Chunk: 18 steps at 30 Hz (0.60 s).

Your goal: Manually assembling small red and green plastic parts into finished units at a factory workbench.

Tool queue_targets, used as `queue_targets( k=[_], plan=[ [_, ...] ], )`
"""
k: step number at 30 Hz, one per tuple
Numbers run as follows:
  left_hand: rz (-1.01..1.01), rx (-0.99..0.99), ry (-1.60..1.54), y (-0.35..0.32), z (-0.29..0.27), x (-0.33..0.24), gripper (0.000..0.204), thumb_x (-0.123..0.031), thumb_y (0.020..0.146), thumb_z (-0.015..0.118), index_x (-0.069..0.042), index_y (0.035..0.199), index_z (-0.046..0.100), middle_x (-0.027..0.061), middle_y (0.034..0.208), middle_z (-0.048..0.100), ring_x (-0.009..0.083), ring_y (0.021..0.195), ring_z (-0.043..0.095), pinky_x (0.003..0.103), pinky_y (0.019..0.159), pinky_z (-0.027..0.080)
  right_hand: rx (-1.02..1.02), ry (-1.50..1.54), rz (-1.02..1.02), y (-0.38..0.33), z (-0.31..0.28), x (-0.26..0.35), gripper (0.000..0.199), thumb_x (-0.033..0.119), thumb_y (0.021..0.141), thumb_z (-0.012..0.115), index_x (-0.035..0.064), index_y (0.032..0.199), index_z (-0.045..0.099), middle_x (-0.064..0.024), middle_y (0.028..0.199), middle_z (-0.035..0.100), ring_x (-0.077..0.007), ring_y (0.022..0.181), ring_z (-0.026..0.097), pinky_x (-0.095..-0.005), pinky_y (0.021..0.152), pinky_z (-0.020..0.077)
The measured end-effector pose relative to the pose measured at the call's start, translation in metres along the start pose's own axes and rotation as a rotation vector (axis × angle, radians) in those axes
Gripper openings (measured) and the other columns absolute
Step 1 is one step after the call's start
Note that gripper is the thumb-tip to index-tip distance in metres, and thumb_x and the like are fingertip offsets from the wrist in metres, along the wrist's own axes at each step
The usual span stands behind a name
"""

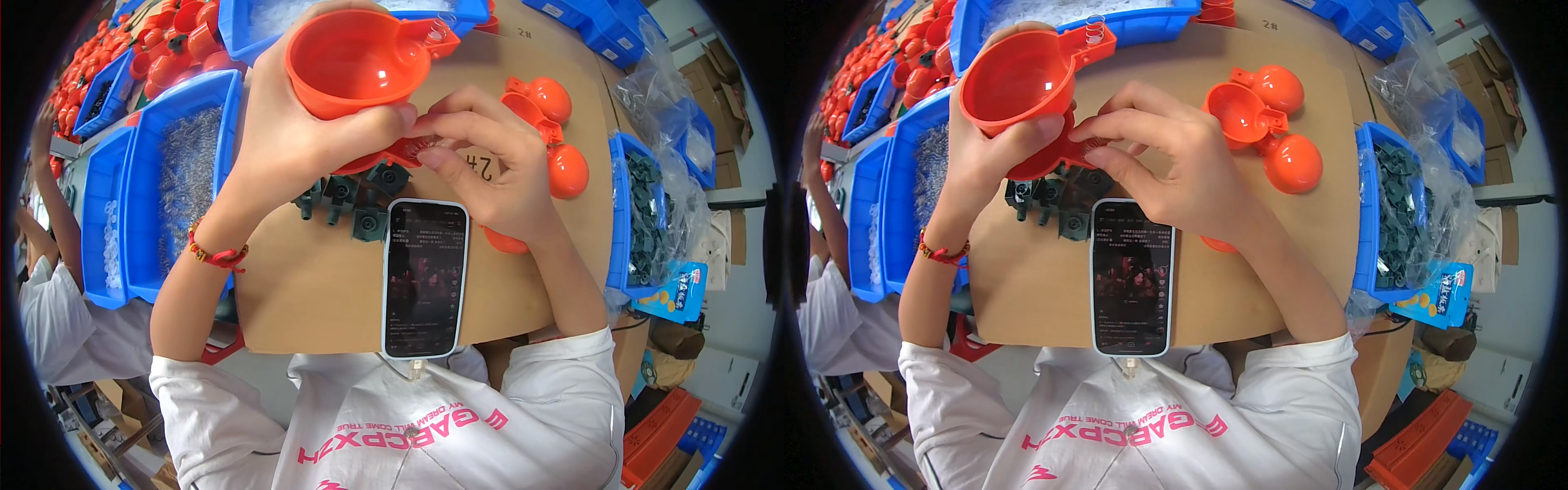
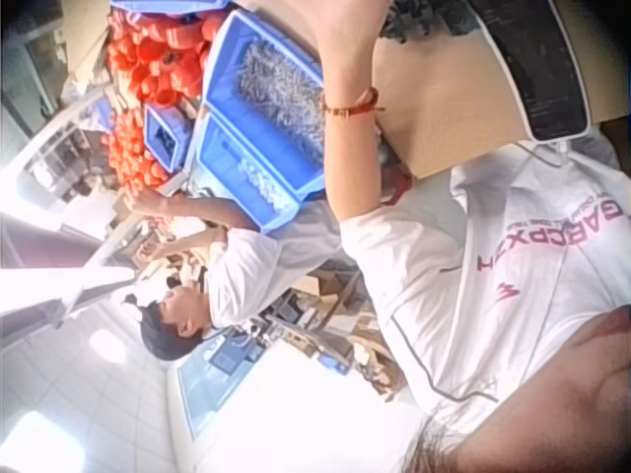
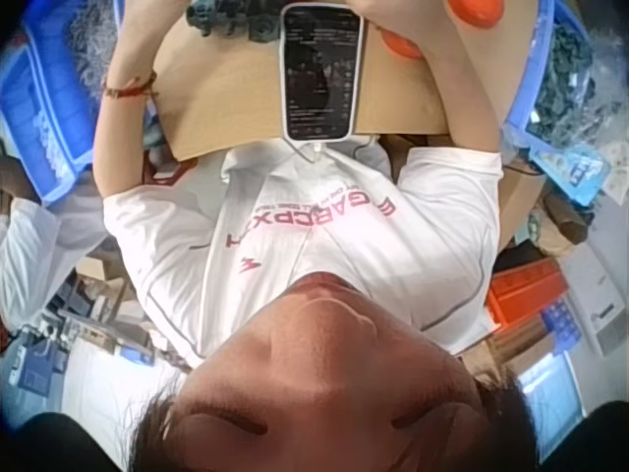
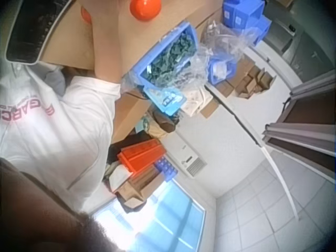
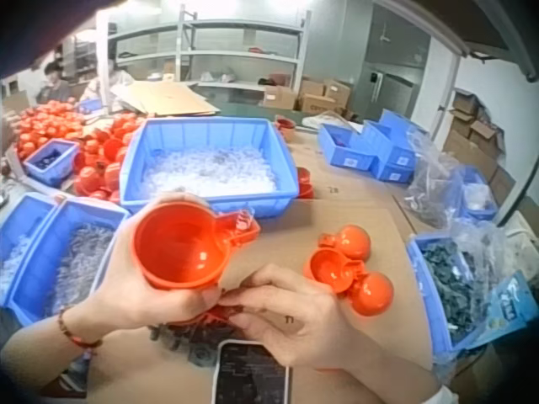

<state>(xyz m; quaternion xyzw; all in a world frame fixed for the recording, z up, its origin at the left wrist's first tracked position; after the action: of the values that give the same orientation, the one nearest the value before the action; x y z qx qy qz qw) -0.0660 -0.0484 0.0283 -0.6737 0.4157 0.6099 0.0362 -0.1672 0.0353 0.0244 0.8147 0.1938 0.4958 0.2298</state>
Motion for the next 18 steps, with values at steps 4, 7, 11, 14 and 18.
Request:
queue_targets(
  k=[4,7,11,14,18],
  plan=[
    [-0.014,-0.013,-0.016,-0.0003,-0.0004,0.0005,0.058,-0.016,0.066,0.07,0.001,0.118,0.049,0.0067,0.098,0.06,0.0123,0.086,0.06,0.026,0.077,0.047,-0.027,-0.094,-0.062,0.0,-0.002,0.006,0.02,-0.003,0.077,0.063,0.0037,0.095,0.066,-0.0072,0.086,0.059,-0.0183,0.075,0.061,-0.0254,0.064,0.0499],
    [-0.022,-0.013,-0.021,-0.0009,-0.0009,0.0005,0.059,-0.016,0.066,0.07,0.001,0.119,0.049,0.0067,0.098,0.06,0.0123,0.085,0.06,0.026,0.077,0.047,-0.03,-0.107,-0.077,-0.0006,-0.0025,0.007,0.02,-0.002,0.076,0.064,0.0036,0.095,0.066,-0.0077,0.085,0.059,-0.0191,0.075,0.06,-0.0264,0.066,0.0494],
    [0.016,-0.053,-0.012,-0.0007,-0.0035,-0.0016,0.059,-0.016,0.067,0.069,0.001,0.119,0.048,0.0074,0.097,0.061,0.0133,0.084,0.061,0.026,0.077,0.048,-0.009,-0.134,-0.062,0.0006,-0.0012,0.005,0.02,0.0,0.075,0.066,0.0033,0.094,0.067,-0.0077,0.086,0.058,-0.0193,0.077,0.059,-0.028,0.068,0.0491],
    [-0.016,-0.025,-0.019,-0.0012,-0.0028,0.0002,0.059,-0.016,0.068,0.068,0.001,0.12,0.047,0.0087,0.093,0.063,0.0148,0.082,0.062,0.027,0.075,0.05,-0.016,-0.098,-0.062,-0.0012,-0.0005,0.0033,0.02,0.0,0.074,0.067,0.0037,0.094,0.068,-0.0078,0.087,0.057,-0.0193,0.079,0.058,-0.0284,0.069,0.0487],
    [-0.06,-0.014,-0.061,-0.0018,0.0,0.0019,0.06,-0.016,0.069,0.066,0.001,0.122,0.045,0.0098,0.089,0.064,0.0161,0.08,0.063,0.028,0.074,0.051,-0.001,-0.091,-0.065,-0.0013,0.001,0.0031,0.022,0.001,0.074,0.067,0.0046,0.096,0.068,-0.0081,0.088,0.056,-0.0195,0.079,0.058,-0.0284,0.07,0.0483]
  ],
)
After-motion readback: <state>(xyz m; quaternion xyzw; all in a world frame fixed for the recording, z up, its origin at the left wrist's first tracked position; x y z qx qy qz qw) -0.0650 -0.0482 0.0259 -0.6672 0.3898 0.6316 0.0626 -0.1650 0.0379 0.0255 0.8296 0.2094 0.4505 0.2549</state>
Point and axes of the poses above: each hand's wrist, its own y-axis towards the middle knuckle, its own z-axis out of the palm, x = y × z, the point moved 10 cm from there along y, towards the middle knuckle
